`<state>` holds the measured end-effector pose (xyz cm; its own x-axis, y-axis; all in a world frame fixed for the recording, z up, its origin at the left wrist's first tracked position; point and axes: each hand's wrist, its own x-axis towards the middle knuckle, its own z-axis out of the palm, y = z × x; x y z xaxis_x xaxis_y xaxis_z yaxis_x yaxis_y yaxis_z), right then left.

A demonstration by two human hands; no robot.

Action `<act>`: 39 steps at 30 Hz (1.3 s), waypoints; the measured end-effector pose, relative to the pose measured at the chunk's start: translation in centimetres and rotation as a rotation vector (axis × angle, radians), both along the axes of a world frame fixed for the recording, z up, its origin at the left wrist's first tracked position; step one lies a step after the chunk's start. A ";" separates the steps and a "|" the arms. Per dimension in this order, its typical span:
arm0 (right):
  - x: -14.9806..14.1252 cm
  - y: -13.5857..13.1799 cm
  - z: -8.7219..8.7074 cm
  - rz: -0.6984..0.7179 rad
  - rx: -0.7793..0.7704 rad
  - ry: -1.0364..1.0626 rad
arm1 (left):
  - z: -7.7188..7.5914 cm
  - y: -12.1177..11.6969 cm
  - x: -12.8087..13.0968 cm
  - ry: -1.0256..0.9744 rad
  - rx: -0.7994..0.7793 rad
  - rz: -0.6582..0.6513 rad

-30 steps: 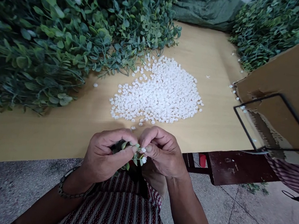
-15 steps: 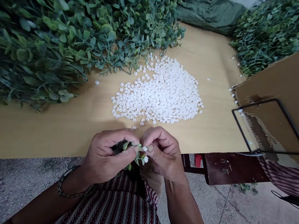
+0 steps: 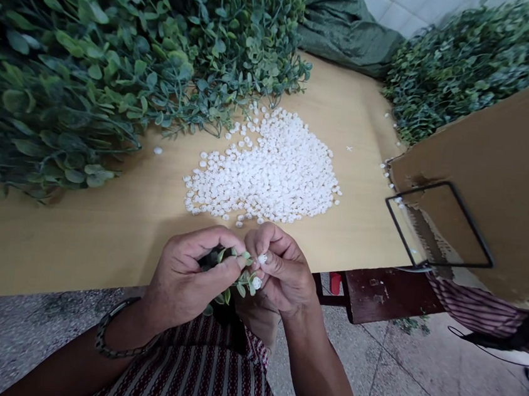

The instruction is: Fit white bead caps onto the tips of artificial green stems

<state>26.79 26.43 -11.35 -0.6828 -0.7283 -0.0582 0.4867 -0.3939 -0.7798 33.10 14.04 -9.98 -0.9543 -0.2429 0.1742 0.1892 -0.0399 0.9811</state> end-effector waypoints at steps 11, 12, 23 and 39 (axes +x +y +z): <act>0.1 0.2 -0.3 -0.058 0.023 0.033 | 0.4 0.1 -0.2 0.014 -0.139 0.050; 0.1 0.2 -0.3 -0.051 0.016 0.041 | 0.4 0.1 -0.2 0.014 -0.148 0.050; 0.2 0.4 -0.6 -0.037 -0.051 0.081 | 0.6 0.0 -0.2 0.041 -0.191 0.060; 0.8 0.1 -0.8 -0.200 0.076 0.301 | 0.2 -0.2 -0.2 0.070 -0.295 0.094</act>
<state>27.58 26.49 -12.13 -0.8063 -0.5797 0.1180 0.1500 -0.3934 -0.9070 32.94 13.82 -9.83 -0.9132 -0.2591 0.3145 0.2457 0.2656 0.9322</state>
